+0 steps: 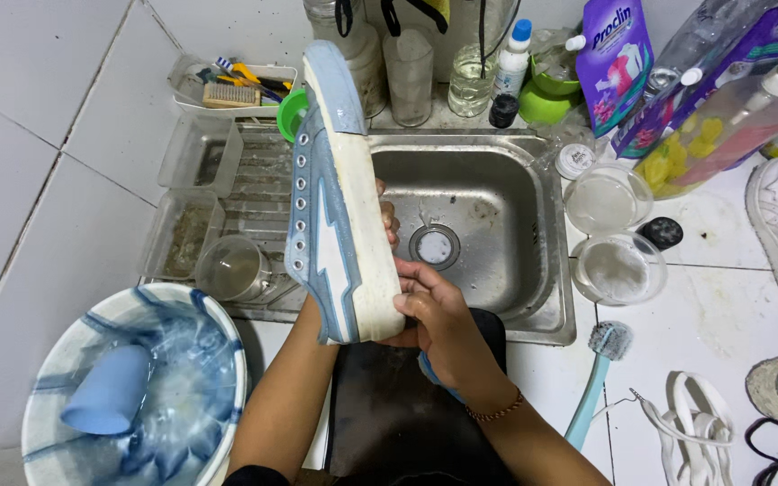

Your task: The person cleans a sneaker by scrubbing the sole and upper with a small brush and rinsing it with water from a cup over a sink.

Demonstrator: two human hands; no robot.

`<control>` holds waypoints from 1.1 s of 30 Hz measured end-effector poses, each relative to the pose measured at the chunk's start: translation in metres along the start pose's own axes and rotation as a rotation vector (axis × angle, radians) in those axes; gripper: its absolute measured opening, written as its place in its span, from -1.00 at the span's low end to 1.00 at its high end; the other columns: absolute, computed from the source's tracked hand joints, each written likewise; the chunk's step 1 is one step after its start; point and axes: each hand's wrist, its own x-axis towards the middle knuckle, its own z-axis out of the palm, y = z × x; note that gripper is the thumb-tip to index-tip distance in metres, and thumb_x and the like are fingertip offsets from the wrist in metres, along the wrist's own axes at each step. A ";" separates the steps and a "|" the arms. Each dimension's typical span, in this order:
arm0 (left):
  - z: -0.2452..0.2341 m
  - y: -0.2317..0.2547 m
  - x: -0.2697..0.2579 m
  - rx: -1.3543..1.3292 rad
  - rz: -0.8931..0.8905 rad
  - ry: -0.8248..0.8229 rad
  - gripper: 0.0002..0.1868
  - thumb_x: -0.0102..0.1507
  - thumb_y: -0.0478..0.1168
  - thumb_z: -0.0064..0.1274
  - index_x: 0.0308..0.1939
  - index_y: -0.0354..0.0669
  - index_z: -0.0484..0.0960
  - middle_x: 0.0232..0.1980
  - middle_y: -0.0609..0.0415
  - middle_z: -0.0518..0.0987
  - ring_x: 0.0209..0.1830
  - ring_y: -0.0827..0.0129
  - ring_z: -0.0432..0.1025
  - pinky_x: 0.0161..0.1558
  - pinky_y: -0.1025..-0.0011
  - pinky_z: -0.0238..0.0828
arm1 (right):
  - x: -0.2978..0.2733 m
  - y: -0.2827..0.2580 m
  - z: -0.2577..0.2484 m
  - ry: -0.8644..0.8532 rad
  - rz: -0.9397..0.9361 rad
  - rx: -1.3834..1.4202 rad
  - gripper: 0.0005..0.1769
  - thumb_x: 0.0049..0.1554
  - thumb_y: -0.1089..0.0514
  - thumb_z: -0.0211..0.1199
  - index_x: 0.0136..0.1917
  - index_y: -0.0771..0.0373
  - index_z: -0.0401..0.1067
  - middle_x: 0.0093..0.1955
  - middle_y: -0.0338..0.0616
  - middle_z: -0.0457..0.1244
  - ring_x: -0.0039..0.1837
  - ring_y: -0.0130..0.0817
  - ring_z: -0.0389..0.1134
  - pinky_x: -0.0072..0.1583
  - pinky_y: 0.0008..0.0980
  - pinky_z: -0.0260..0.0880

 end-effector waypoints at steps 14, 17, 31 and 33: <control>0.014 0.032 -0.004 -0.029 0.070 -0.088 -0.07 0.17 0.53 -0.17 0.27 -0.16 0.43 0.17 -0.04 0.53 0.13 0.26 0.47 0.29 0.17 0.37 | 0.015 0.020 -0.019 0.026 0.019 -0.047 -0.20 0.00 0.06 0.24 0.45 0.40 0.20 0.22 0.26 0.23 0.07 -0.03 0.39 0.00 0.02 0.60; 0.020 0.037 -0.004 -0.035 0.078 -0.112 -0.05 0.16 0.56 -0.17 0.26 -0.17 0.44 0.15 -0.04 0.54 0.11 0.26 0.48 0.29 0.17 0.37 | 0.032 0.048 -0.069 -0.003 -0.401 -0.533 -0.38 0.13 0.02 0.14 0.34 0.48 0.27 0.27 0.40 0.20 0.20 0.23 0.31 0.15 0.11 0.47; -0.030 0.062 -0.053 0.555 0.776 0.099 -0.53 -0.09 -0.18 0.53 -0.26 -0.02 0.54 -0.33 0.29 0.46 -0.34 0.58 0.25 -0.22 0.55 0.24 | -0.015 0.082 -0.131 0.437 -0.407 -0.927 -0.54 0.35 -0.14 -0.06 0.12 0.14 0.56 0.10 -0.07 0.38 0.19 -0.13 0.39 0.20 -0.20 0.38; -0.050 0.073 -0.057 0.768 0.914 0.114 -0.47 -0.12 -0.12 0.56 -0.24 -0.11 0.56 -0.31 0.09 0.49 -0.26 0.45 0.29 -0.13 0.48 0.23 | -0.045 0.099 -0.125 0.388 -0.210 -1.548 -0.54 0.19 -0.27 0.05 -0.29 0.07 0.44 -0.30 -0.10 0.24 -0.09 -0.07 0.36 -0.01 -0.06 0.37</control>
